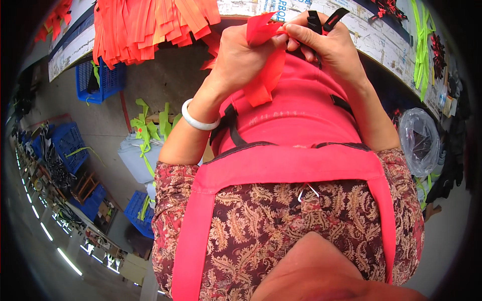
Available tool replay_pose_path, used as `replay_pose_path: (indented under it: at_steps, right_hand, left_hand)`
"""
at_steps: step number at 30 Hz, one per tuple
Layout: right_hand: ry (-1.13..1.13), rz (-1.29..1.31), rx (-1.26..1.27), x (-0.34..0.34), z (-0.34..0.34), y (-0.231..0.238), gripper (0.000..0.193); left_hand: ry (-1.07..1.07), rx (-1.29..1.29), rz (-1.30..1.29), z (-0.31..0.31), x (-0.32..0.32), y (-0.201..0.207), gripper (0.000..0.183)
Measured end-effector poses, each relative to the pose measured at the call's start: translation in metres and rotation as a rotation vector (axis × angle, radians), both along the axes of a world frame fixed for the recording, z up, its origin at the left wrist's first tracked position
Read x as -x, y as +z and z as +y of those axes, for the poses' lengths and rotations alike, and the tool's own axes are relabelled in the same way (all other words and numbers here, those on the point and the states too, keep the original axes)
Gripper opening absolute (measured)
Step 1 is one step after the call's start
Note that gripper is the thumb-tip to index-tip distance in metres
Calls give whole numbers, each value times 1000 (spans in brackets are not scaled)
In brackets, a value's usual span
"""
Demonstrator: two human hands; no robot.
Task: Manual assembly of plastic buckles onto reflective orange safety straps at an industrial workbench.
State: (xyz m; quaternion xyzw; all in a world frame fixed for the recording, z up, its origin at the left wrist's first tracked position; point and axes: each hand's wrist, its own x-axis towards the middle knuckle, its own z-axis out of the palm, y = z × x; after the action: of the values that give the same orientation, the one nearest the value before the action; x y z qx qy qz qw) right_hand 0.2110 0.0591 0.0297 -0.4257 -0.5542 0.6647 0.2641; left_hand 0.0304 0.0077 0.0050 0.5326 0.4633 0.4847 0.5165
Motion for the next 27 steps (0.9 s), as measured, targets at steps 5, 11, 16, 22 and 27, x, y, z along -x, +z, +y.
replay_pose_path:
  at_steps: [5,11,16,22,27]
  right_hand:
    - [58,15,102,1,5,2,19]
    - [-128,85,-3,1,-2,-10,23]
    - [-46,79,298,-4,2,-12,27]
    - [-138,188,-75,3,4,-15,19]
    - [-39,138,-182,10,-3,3,14]
  left_hand:
    - [28,-85,-46,2,-1,-6,11]
    - [77,-97,-56,4,9,-10,11]
    - [55,-114,-142,2,11,-2,14]
    - [91,40,-220,5,22,4,15]
    - [23,177,-294,2,27,11,14]
